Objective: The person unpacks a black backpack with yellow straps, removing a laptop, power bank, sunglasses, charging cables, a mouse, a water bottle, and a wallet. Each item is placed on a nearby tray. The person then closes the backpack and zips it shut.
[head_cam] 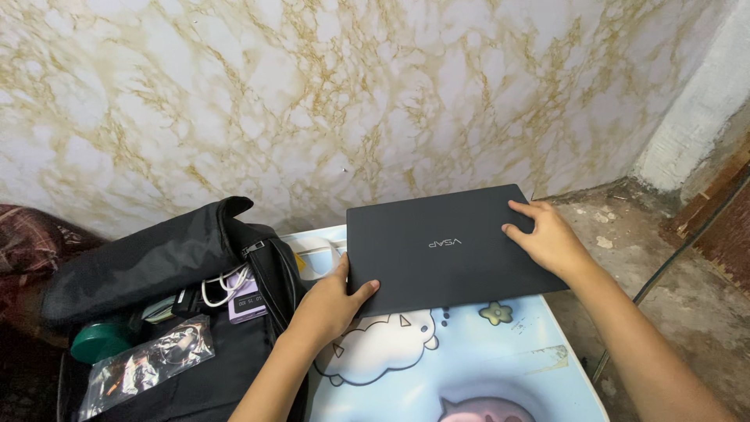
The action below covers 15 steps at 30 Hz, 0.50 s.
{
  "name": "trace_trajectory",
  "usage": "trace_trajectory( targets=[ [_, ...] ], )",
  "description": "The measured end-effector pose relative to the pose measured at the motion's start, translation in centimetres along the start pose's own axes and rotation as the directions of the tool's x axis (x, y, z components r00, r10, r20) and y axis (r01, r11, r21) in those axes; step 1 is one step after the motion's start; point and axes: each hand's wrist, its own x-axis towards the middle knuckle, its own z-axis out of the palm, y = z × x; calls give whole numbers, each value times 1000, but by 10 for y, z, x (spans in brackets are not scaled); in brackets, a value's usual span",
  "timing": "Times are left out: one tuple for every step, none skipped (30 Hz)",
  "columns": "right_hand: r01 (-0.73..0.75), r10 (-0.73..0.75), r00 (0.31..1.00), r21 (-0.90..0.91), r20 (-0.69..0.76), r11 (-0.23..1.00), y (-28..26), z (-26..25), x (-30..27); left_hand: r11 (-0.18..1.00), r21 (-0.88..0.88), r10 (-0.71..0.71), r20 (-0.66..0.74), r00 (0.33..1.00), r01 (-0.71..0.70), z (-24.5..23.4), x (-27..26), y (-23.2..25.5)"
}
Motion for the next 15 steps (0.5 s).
trace_trajectory(
  targets=[
    [41,-43,999,-54,-26,998,0,1,0,1000,19,14,-11,1000,-14,2,2,-2],
    [80,-86,995,-108,-49,991,0,1,-2,999,38,28,-21,999,-28,3,4,-3],
    [118,-131,989,-164,-69,979,-1,2,-4,998,57,43,-31,999,-41,4,4,-4],
    [144,-178,978,-266,-108,953,-2,3,-6,998,53,47,-37,998,-45,5,5,-6],
    [164,-228,963,-365,-141,916,-4,4,-9,998,48,51,-43,998,-49,6,4,-6],
    [177,-281,945,-462,-168,869,-7,5,-13,998,44,55,-49,997,-53,7,4,-7],
    [197,-306,934,-449,-185,872,-12,7,-17,996,70,64,-59,996,-60,8,3,-6],
    [218,-331,922,-437,-202,873,-17,8,-22,993,96,75,-69,995,-68,9,2,-5],
    [238,-355,909,-425,-220,873,-24,10,-28,990,121,85,-78,993,-75,9,0,-4],
    [262,-369,905,-405,-213,876,-32,12,-34,981,179,82,-74,994,-68,11,-3,-2],
    [285,-383,900,-385,-207,878,-41,14,-41,970,237,79,-70,994,-61,14,-8,-1],
    [308,-398,895,-366,-201,878,-50,15,-48,955,292,77,-66,995,-54,16,-12,1],
    [337,-416,887,-337,-200,879,-60,16,-56,953,291,113,-96,989,-81,15,-16,1],
    [366,-435,878,-307,-199,879,-70,17,-63,951,289,148,-125,981,-106,15,-21,2],
    [395,-454,869,-277,-198,876,-79,18,-71,948,289,182,-155,971,-131,14,-26,1]
  ],
)
